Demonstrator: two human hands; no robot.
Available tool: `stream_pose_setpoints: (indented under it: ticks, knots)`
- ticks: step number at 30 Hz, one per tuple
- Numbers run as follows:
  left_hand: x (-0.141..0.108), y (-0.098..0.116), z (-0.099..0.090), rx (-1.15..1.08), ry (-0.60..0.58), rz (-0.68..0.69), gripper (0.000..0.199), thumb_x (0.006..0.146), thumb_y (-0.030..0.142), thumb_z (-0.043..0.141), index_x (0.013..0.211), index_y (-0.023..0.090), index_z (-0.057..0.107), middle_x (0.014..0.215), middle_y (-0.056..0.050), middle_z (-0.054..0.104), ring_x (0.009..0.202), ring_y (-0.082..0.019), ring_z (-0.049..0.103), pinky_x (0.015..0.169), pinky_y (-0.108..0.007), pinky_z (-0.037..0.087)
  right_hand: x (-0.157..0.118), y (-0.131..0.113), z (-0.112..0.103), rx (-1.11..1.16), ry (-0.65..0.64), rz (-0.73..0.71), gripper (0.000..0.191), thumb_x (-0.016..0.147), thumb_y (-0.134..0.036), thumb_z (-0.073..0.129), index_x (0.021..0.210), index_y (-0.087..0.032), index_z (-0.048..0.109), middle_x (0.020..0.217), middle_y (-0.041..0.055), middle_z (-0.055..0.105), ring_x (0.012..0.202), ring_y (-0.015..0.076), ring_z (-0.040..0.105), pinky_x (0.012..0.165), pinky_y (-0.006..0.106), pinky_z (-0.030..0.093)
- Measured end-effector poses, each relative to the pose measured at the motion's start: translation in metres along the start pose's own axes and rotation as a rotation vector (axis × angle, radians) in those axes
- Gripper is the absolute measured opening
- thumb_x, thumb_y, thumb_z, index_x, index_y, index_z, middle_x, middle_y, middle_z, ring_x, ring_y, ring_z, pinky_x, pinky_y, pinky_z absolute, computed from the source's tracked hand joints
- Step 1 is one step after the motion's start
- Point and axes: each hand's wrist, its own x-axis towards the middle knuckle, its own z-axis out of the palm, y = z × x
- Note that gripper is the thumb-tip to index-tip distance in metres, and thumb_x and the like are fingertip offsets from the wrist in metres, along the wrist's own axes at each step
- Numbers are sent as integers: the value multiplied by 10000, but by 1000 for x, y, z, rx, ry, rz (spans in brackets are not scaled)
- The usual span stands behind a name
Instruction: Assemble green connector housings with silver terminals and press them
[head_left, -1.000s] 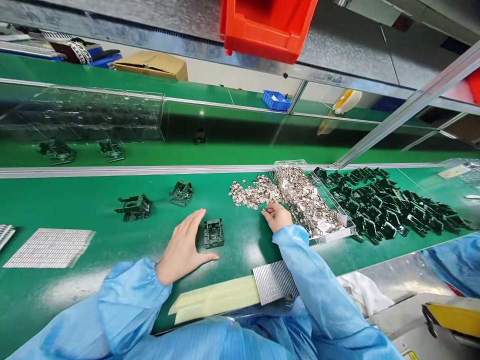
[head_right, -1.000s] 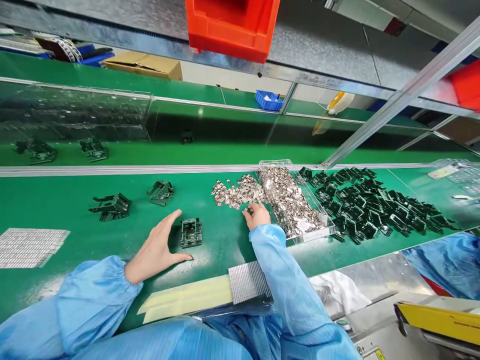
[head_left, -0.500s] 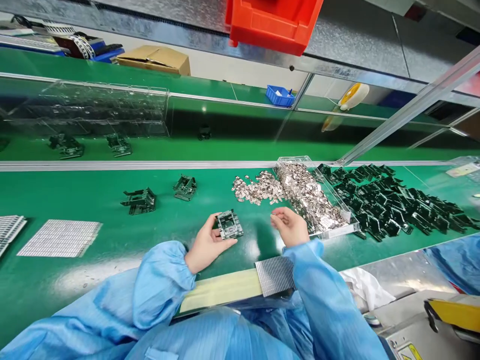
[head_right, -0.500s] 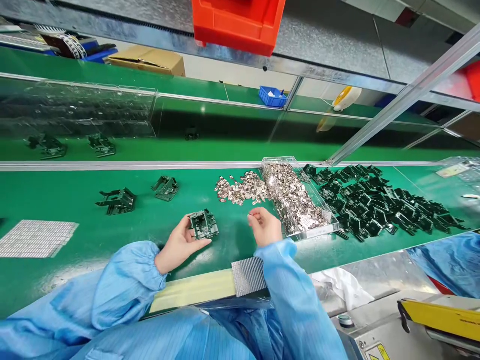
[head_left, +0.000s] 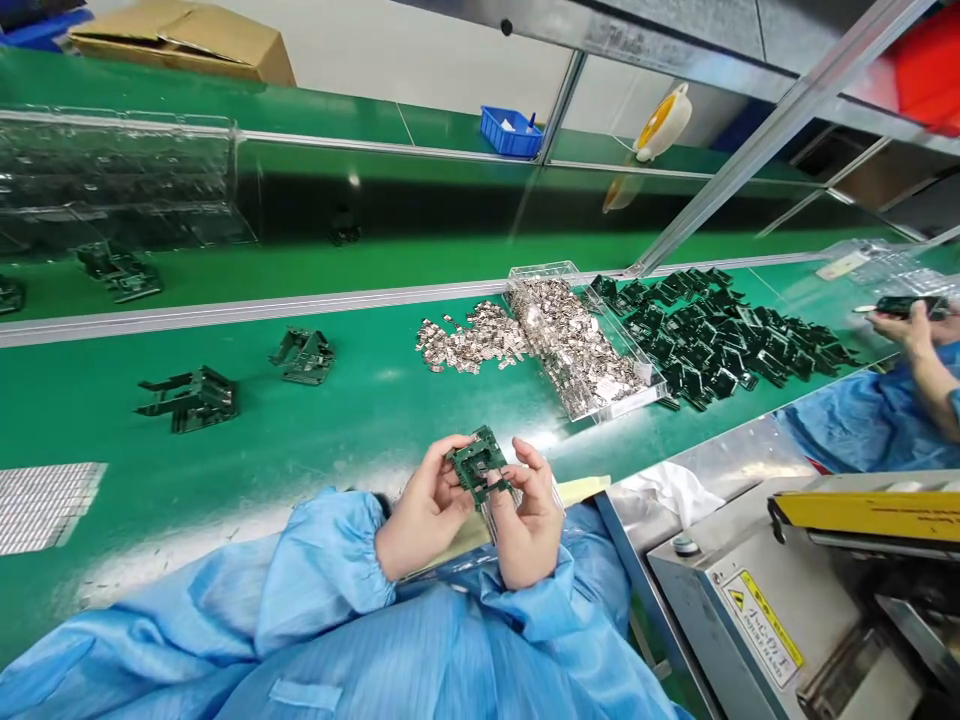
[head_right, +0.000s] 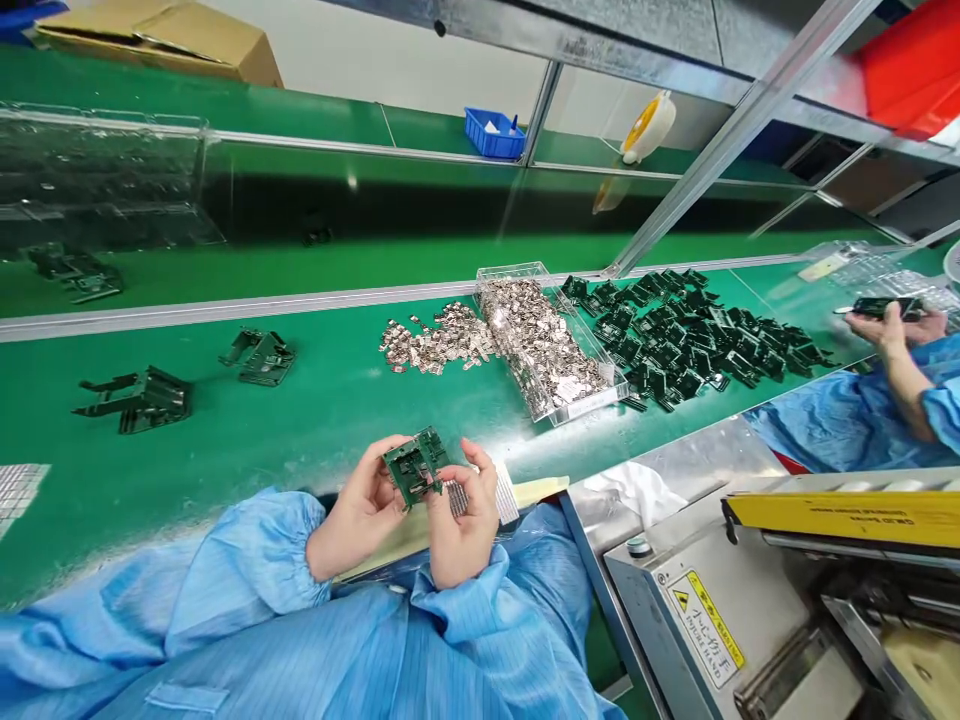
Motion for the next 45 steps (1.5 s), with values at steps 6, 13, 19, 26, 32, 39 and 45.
stream_pose_setpoints:
  ticks: [6,13,19,26,32,39,45]
  knots:
    - [-4,-1,-3,143,18,28,396,923,233,575,1287,296,432,1173,-47,600,1000,-131,641,887,-236,526,-4,-3,6,-69,4,-25,111,874,-285,619,820,-193,648,1279,108,527,1192,260,506,945,384,397]
    - [-10,-9,-4,276,109,58,306,910,217,572,1199,268,486,1027,-20,644,844,-114,651,701,-188,530,-13,2,10,100,-16,115,126,833,-289,649,903,-197,600,1095,88,616,966,233,615,802,351,502]
    - [-10,2,1,337,159,-1,272,883,238,593,1144,226,518,941,-21,665,762,-120,647,600,-177,503,-11,-8,8,324,-31,290,161,775,-309,694,849,-187,622,759,23,650,625,157,611,567,258,524]
    - [-17,5,6,434,152,-53,261,866,242,600,1119,209,545,907,-22,651,735,-129,622,618,-201,507,-15,-11,7,338,12,357,188,694,-328,713,733,-200,581,602,-8,603,519,152,569,481,250,498]
    - [-10,2,13,425,10,-34,260,870,216,591,1126,206,543,979,-37,643,833,-141,636,722,-229,525,-56,14,-31,228,225,311,251,830,-410,670,923,-183,615,834,53,665,730,180,627,656,289,539]
    - [48,-39,48,485,-149,81,325,837,180,585,1153,185,512,1039,-45,633,874,-142,621,811,-263,503,-61,68,-52,113,335,428,461,754,-614,658,788,-156,626,661,41,636,591,167,568,556,276,474]
    - [42,-50,50,639,-210,77,374,840,134,542,1205,204,500,1013,-31,641,796,-130,614,728,-230,486,-44,80,-25,124,407,351,450,813,-609,576,650,-194,513,537,0,555,504,146,513,491,252,423]
